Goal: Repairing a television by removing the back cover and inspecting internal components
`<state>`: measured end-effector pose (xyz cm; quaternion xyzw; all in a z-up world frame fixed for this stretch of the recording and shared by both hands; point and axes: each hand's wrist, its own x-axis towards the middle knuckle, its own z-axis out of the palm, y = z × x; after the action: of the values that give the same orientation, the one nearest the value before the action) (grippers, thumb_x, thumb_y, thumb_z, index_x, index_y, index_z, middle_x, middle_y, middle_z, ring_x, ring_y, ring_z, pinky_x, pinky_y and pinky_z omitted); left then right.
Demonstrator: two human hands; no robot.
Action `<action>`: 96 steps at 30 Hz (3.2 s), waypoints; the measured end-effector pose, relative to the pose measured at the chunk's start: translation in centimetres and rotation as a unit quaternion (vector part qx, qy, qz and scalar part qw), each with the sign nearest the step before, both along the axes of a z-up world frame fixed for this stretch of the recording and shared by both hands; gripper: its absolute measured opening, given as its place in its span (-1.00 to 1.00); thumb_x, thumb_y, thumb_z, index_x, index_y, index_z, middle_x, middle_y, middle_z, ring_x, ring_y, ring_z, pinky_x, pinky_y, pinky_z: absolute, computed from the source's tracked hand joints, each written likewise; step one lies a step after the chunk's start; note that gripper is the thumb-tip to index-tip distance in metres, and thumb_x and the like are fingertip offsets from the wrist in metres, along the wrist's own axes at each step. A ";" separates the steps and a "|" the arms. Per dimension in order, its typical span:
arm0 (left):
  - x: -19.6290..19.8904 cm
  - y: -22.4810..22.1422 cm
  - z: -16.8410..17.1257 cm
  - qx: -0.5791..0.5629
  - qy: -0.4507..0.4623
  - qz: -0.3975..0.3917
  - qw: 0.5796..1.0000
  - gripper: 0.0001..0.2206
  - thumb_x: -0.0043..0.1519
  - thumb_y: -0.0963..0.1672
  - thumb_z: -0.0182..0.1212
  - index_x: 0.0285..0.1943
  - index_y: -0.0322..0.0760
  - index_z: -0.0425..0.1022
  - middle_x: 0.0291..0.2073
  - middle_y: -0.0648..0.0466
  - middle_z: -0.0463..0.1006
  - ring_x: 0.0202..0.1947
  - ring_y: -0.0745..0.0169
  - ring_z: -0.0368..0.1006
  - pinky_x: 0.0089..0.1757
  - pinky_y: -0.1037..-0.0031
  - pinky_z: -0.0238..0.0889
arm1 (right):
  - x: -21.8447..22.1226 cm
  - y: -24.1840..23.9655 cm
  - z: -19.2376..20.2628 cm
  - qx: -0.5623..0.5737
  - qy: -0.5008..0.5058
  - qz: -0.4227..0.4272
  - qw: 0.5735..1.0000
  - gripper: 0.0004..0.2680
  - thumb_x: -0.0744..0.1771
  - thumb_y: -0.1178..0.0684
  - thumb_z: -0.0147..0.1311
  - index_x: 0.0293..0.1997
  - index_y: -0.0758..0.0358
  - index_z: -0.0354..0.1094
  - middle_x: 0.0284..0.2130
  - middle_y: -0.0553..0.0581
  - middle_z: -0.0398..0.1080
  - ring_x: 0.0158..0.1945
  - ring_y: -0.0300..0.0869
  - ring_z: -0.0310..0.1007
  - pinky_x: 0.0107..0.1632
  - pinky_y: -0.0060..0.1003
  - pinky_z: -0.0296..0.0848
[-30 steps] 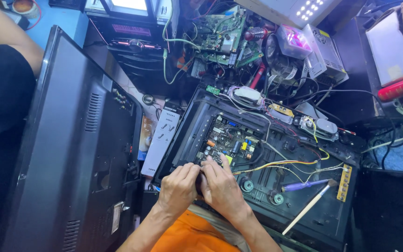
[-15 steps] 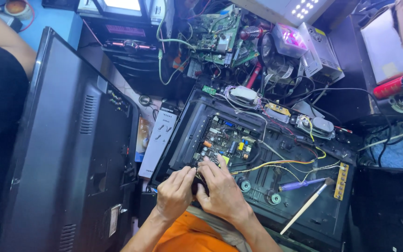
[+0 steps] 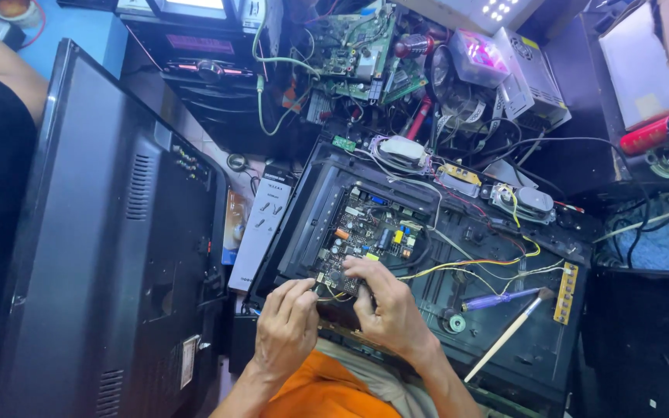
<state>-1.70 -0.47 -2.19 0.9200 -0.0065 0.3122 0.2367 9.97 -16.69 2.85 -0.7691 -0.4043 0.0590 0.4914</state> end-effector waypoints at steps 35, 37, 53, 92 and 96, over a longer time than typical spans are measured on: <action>2.5 0.6 -0.2 0.049 0.015 -0.058 0.997 -0.71 0.12 -0.40 -0.04 -0.10 -0.42 0.52 -0.13 -0.10 0.56 -0.16 -0.05 0.50 -0.07 0.31 0.43 | -1.5 -2.3 -1.7 -0.181 -0.201 -0.102 0.957 -0.90 0.34 0.15 0.07 -0.11 0.28 0.46 0.01 0.15 0.40 -0.05 -0.03 0.50 0.32 0.10 0.26; 2.5 0.4 -0.2 0.034 0.005 -0.051 0.998 -0.71 0.13 -0.39 -0.05 -0.12 -0.39 0.53 -0.13 -0.07 0.58 -0.14 -0.04 0.52 -0.05 0.31 0.43 | -1.4 -2.3 -1.8 -0.180 -0.199 -0.106 0.957 -0.91 0.34 0.14 0.07 -0.14 0.26 0.45 0.00 0.14 0.40 -0.09 -0.02 0.49 0.30 0.09 0.26; 2.6 0.2 1.3 -0.024 0.034 -0.029 0.999 -0.85 0.26 -0.33 0.08 -0.13 -0.32 0.48 -0.16 0.01 0.56 -0.21 0.03 0.49 -0.14 0.35 0.41 | -1.3 -2.4 -1.4 -0.180 -0.170 -0.106 0.963 -0.97 0.33 0.17 0.15 -0.26 0.28 0.43 0.00 0.19 0.38 -0.04 0.04 0.44 0.05 -0.09 0.43; 0.9 -3.2 1.0 0.055 -0.015 -0.065 0.996 -0.78 0.27 0.01 0.27 -0.04 -0.10 0.56 0.07 0.02 0.52 0.12 0.02 0.41 0.13 0.15 0.18 | 1.2 -5.7 -0.3 -0.229 -0.180 -0.066 0.954 -0.83 0.31 -0.03 0.16 -0.07 0.12 0.49 -0.06 0.14 0.37 0.10 0.05 0.29 0.36 0.23 0.08; 1.3 -4.6 1.7 0.038 -0.011 -0.080 0.996 -0.83 0.26 -0.01 0.25 -0.19 -0.13 0.56 0.11 0.01 0.52 0.15 -0.04 0.41 0.18 0.06 0.11 | 0.9 -6.2 -0.1 -0.194 -0.147 -0.051 0.969 -0.84 0.31 0.00 0.15 -0.06 0.09 0.51 0.00 0.14 0.37 0.21 0.05 0.27 0.40 0.27 -0.01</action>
<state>-0.38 -5.04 -0.45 0.9215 -0.0944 0.3020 0.2252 10.87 -22.89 2.73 -0.8698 -0.4128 -0.0022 0.2702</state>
